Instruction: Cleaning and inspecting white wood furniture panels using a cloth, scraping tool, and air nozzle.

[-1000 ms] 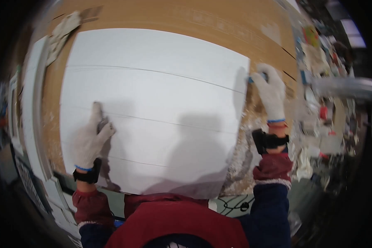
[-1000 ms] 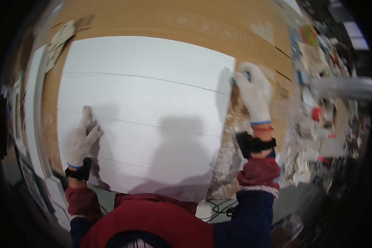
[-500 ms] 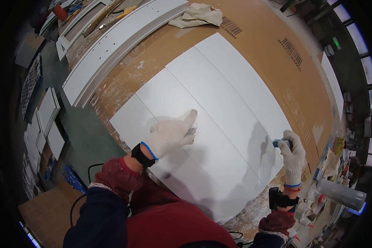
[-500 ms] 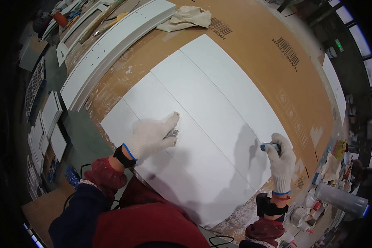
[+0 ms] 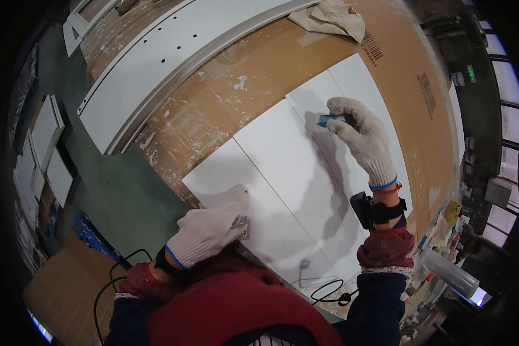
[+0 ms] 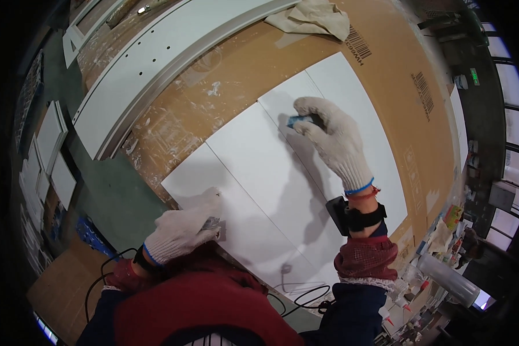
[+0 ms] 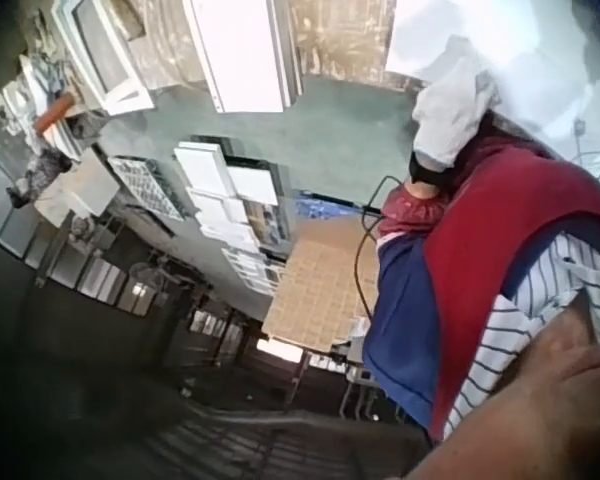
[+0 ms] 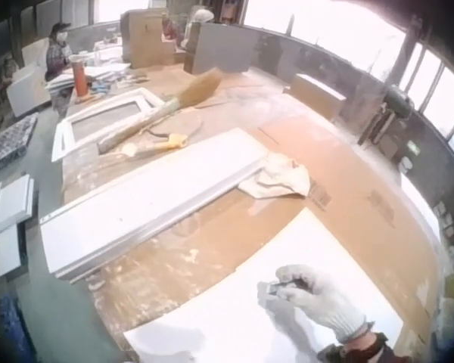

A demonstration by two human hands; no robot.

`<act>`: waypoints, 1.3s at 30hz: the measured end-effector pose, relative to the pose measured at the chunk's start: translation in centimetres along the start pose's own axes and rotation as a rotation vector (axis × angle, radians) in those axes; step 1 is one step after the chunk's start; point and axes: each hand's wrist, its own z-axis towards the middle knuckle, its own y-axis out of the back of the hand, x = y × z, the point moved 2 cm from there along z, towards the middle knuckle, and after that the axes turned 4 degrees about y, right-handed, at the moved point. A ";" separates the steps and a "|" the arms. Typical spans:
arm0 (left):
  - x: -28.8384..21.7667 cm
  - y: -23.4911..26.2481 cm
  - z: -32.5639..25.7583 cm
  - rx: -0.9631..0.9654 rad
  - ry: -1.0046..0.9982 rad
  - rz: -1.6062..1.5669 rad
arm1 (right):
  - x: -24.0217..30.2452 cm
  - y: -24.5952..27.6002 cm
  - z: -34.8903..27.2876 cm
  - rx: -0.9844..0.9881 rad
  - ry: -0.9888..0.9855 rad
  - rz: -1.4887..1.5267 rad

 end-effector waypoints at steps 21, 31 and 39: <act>2.9 1.2 -0.5 -0.039 -0.068 -0.219 | 1.1 -5.0 8.5 0.334 0.494 -0.565; 2.9 1.1 -0.5 -0.049 -0.084 -0.213 | 1.3 -5.6 8.9 0.345 0.630 -0.702; 3.0 1.1 -0.4 -0.017 -0.066 -0.246 | 2.2 -5.3 9.2 0.410 0.656 -0.667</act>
